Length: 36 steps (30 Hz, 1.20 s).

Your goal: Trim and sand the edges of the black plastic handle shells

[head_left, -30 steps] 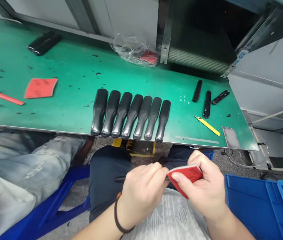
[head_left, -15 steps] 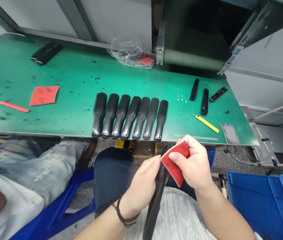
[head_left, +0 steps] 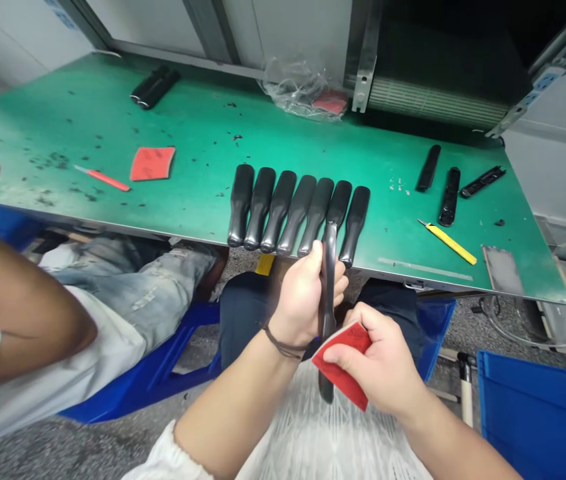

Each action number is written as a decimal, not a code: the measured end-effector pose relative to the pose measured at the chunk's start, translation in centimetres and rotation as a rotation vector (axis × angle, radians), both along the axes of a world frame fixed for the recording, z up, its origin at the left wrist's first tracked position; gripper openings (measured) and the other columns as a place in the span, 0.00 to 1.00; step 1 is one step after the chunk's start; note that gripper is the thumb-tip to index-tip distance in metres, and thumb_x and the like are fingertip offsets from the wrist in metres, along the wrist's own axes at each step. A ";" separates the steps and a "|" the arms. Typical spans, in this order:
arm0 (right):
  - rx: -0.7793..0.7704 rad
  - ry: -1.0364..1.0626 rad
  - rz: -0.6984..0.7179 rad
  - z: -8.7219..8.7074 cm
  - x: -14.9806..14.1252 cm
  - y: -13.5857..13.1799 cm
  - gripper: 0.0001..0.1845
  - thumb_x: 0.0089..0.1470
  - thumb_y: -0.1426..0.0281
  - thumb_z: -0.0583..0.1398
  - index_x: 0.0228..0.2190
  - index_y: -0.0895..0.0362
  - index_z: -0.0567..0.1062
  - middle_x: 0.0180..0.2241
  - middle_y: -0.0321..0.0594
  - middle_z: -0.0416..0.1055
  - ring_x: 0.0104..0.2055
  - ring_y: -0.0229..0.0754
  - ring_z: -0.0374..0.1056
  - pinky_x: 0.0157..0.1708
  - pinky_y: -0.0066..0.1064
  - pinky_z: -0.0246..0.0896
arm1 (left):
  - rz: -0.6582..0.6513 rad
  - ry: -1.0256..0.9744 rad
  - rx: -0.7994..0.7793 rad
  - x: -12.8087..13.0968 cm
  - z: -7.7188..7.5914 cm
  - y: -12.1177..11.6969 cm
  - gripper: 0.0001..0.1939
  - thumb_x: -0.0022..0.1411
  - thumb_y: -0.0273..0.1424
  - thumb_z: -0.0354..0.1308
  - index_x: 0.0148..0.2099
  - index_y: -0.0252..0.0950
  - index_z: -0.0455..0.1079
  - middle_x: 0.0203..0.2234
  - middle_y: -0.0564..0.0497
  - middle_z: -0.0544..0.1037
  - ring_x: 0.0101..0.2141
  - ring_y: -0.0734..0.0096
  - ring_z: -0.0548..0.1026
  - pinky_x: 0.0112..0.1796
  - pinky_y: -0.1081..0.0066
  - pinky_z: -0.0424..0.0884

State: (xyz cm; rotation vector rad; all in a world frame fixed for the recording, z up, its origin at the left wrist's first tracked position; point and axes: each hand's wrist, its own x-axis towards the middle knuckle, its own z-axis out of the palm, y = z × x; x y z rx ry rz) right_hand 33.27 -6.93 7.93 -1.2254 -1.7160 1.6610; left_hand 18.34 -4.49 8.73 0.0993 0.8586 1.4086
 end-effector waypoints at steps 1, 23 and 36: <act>-0.002 -0.016 0.021 -0.2 0.1 -0.5 0.21 0.49 0.64 0.73 0.23 0.53 0.65 0.22 0.28 0.66 0.25 0.34 0.60 0.26 0.27 0.56 | 0.014 -0.028 -0.014 -0.3 0.2 0.3 0.29 0.76 0.51 0.54 0.28 0.37 0.58 0.16 0.62 0.50 0.15 0.81 0.45 0.14 0.79 0.43; 0.239 0.121 -0.141 -1.2 4.7 2.5 0.19 0.58 0.56 0.72 0.29 0.53 0.72 0.27 0.31 0.70 0.27 0.37 0.64 0.29 0.28 0.60 | 0.033 0.069 0.235 -2.4 -1.4 -0.5 0.08 0.70 0.35 0.61 0.41 0.36 0.68 0.35 0.50 0.74 0.29 0.72 0.74 0.29 0.71 0.79; 0.378 -0.022 -0.198 2.0 0.3 2.0 0.23 0.48 0.61 0.75 0.22 0.54 0.66 0.19 0.26 0.65 0.22 0.32 0.58 0.23 0.25 0.55 | -0.002 0.434 0.285 0.8 -1.9 -2.4 0.22 0.59 0.35 0.76 0.55 0.36 0.80 0.42 0.46 0.85 0.44 0.62 0.83 0.45 0.70 0.79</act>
